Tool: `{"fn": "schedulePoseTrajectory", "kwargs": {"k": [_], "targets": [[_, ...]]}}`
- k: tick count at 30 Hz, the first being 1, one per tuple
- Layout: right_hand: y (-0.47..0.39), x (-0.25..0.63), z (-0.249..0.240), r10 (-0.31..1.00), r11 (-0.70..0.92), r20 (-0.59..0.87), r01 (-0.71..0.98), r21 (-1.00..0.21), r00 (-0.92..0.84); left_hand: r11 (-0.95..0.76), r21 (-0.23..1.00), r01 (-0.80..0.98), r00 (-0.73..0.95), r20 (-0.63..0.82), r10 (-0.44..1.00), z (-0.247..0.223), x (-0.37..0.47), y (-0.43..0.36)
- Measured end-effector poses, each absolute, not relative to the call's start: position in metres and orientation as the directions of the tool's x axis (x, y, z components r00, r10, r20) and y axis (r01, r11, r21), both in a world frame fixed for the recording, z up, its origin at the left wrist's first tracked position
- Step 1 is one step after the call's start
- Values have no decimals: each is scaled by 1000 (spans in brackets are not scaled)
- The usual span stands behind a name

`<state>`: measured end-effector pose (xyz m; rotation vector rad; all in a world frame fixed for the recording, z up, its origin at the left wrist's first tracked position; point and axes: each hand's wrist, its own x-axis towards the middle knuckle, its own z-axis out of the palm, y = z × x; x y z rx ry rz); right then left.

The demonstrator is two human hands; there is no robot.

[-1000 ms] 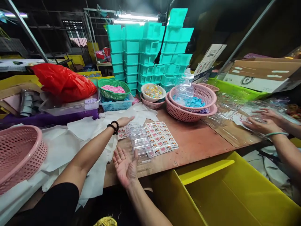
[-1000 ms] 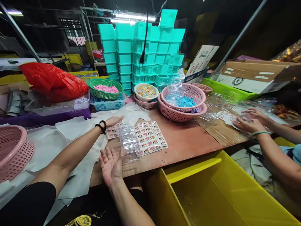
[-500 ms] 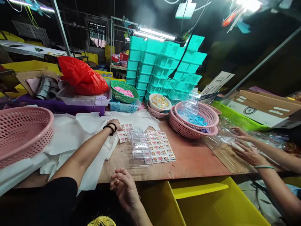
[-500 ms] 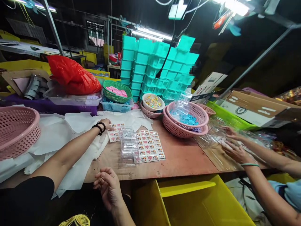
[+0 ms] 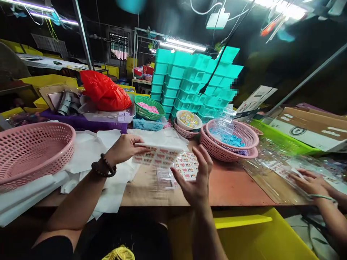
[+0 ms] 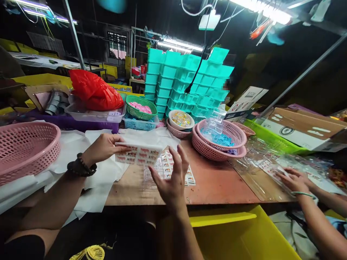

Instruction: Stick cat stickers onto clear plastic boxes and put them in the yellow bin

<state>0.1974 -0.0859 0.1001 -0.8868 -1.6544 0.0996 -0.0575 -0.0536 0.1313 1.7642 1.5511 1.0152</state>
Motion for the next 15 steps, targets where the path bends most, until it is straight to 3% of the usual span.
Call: {"fn": "schedulePoseTrajectory", "kwargs": {"k": [1, 3, 6, 8, 11, 15], "targets": [[-81, 198, 106, 635, 702, 767, 486, -521, -94, -185, 862, 472, 102, 154, 983, 128, -56, -66], [-77, 196, 110, 766, 639, 598, 374, -672, -234, -178, 933, 313, 176, 127, 976, 116, -50, -85], [-83, 196, 98, 894, 342, 262, 176, -923, -362, -68, 997, 46, 137, 61, 989, 90, -35, -100], [-89, 202, 86, 914, 192, 122, 149, -970, -387, 18, 993, -112, 134, -2, 991, 72, -24, -106], [-101, 217, 73, 908, 247, 107, 312, -917, -405, 97, 985, -144, 181, -70, 981, 50, -8, -113], [-119, 225, 68, 848, 523, 323, 568, -635, -420, 132, 988, -77, 223, -112, 968, 32, 6, -122]]}}
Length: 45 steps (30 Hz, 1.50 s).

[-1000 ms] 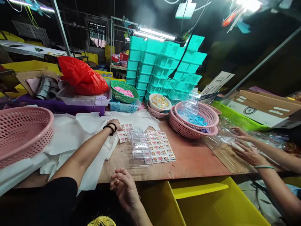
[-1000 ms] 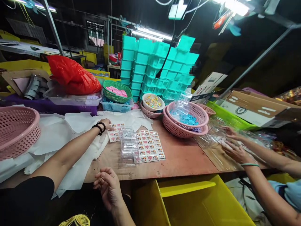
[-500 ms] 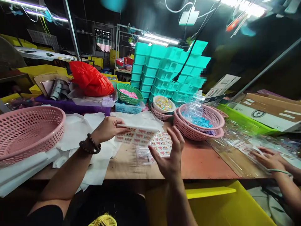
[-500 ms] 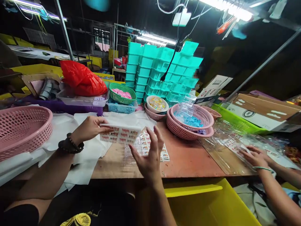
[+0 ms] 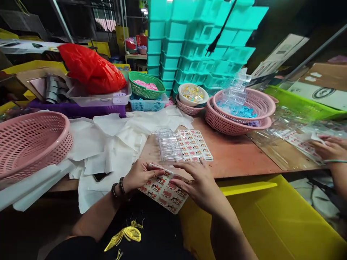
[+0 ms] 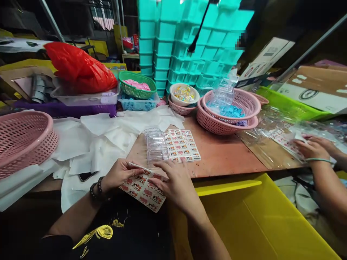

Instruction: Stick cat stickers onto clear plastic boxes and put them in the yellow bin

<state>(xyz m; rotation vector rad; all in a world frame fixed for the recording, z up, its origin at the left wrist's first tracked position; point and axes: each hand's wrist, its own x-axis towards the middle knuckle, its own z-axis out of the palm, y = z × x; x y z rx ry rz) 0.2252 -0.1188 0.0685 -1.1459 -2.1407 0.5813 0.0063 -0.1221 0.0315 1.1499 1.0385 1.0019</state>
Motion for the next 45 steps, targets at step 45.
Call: {"fn": "schedulePoseTrajectory", "kwargs": {"k": [45], "targets": [[-23, 235, 48, 884, 9, -214, 472, -882, -417, -460, 742, 488, 367, 303, 879, -20, 24, -132]]}}
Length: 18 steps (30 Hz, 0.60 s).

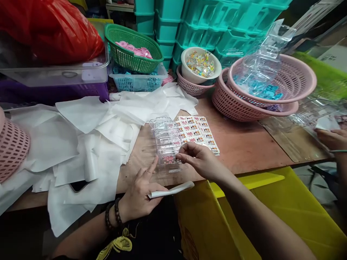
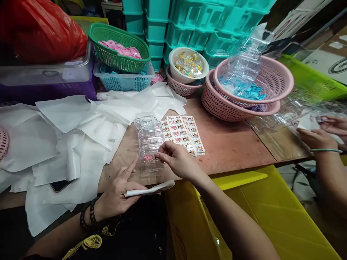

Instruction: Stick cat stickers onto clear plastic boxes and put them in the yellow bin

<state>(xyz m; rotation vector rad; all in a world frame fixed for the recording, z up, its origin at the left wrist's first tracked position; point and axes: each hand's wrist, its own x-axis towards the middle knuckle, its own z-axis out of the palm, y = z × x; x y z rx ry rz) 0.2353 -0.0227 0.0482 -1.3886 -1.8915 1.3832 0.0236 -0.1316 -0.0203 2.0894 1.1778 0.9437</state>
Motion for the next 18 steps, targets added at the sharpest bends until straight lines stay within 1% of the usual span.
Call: {"fn": "schedulePoseTrajectory", "kwargs": {"k": [7, 18], "targets": [[-24, 235, 45, 900, 62, -187, 542, -838, -393, -456, 743, 489, 395, 278, 876, -22, 23, -128], [-21, 239, 42, 901, 25, -202, 509, -860, -385, -491, 720, 491, 417, 301, 858, -26, 26, -126]]}}
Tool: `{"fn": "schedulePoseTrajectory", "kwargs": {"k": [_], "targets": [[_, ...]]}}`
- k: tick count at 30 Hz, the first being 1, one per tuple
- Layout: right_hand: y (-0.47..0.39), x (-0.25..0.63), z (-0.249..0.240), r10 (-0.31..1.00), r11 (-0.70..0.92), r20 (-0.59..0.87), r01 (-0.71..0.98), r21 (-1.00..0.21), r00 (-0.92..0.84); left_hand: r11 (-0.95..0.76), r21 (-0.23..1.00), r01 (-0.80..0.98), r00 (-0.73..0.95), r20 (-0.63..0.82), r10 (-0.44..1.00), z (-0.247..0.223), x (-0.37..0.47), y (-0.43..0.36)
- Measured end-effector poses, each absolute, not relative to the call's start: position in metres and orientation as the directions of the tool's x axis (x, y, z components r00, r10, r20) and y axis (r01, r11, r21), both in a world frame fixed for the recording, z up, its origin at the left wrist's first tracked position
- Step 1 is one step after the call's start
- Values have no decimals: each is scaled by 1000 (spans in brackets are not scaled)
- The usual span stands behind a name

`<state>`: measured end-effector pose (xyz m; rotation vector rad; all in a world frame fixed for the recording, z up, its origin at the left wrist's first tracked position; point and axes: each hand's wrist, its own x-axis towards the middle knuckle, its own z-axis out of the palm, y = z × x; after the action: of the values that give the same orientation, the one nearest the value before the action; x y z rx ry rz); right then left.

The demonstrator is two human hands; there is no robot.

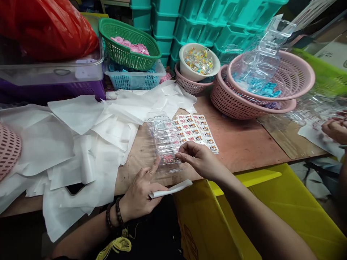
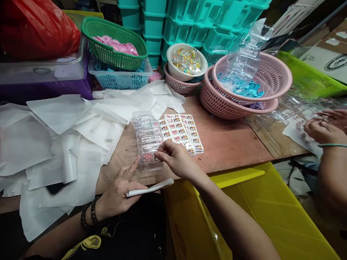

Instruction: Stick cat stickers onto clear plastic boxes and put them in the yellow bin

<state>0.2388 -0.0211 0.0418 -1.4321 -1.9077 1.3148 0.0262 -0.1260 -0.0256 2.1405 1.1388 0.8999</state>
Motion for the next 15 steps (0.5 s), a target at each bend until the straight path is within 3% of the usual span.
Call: {"fn": "schedulePoseTrajectory", "kwargs": {"k": [15], "targets": [[-23, 236, 44, 918, 90, -163, 590, -803, -362, -507, 696, 509, 428, 306, 850, -29, 27, -127]]}}
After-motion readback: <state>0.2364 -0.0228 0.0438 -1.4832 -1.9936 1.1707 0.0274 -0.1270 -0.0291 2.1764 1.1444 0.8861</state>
